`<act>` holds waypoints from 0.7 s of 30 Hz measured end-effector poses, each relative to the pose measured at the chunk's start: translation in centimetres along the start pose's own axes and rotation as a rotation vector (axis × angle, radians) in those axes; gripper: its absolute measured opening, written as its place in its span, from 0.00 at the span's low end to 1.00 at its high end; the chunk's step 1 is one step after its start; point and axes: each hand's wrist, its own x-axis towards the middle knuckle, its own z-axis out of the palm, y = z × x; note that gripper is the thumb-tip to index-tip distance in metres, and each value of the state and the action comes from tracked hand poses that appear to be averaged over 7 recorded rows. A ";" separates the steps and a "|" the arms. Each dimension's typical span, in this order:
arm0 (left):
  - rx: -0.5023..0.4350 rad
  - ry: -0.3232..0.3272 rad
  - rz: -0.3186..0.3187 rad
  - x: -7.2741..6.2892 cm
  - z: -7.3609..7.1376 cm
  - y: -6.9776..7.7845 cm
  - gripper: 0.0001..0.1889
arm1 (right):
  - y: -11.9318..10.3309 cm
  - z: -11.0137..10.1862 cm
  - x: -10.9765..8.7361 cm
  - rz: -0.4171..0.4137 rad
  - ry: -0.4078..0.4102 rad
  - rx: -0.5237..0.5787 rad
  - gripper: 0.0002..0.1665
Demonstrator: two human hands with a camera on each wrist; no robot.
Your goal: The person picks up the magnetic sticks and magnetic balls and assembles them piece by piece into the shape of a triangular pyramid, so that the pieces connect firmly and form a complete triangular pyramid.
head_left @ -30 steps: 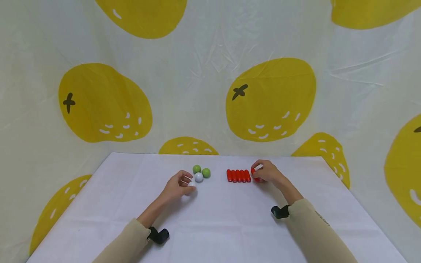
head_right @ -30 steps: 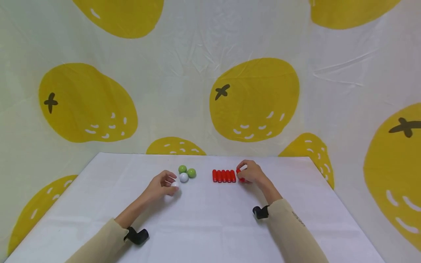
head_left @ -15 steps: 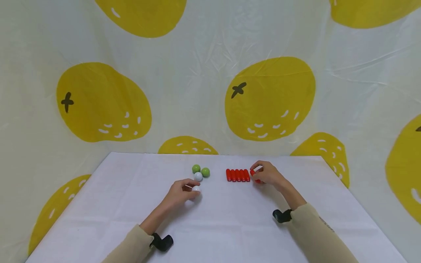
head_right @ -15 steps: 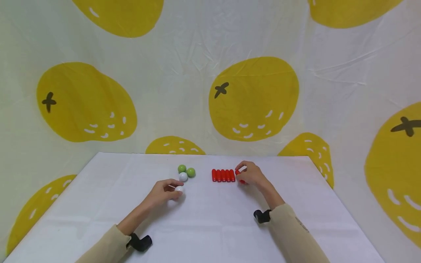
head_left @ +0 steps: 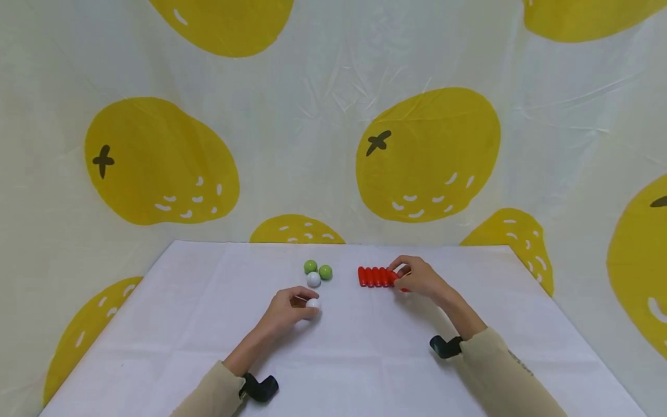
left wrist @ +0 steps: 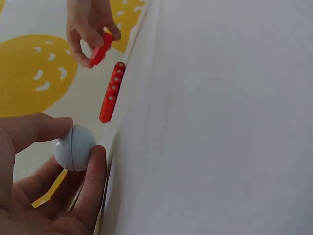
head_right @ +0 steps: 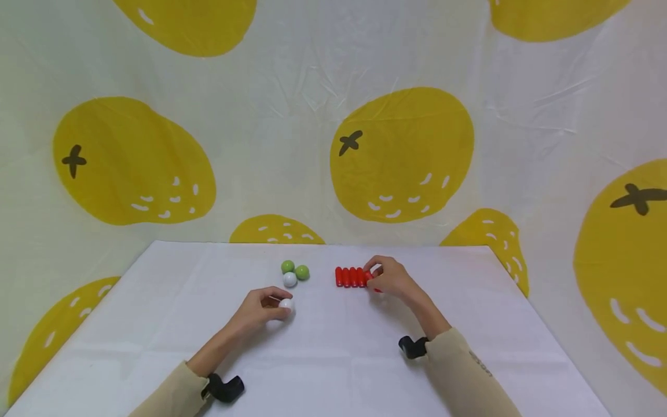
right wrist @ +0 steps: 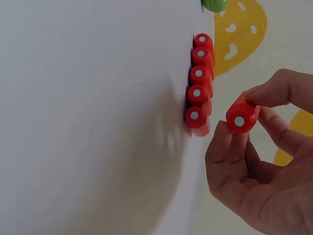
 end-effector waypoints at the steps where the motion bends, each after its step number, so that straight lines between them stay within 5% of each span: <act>1: 0.002 -0.002 0.002 0.0 0.0 0.0 0.15 | -0.2 0.1 -0.1 -0.012 -0.005 0.001 0.20; 21: -0.068 -0.083 0.068 -0.5 0.3 -0.9 0.16 | -2.7 3.0 -1.0 -0.170 -0.157 0.005 0.18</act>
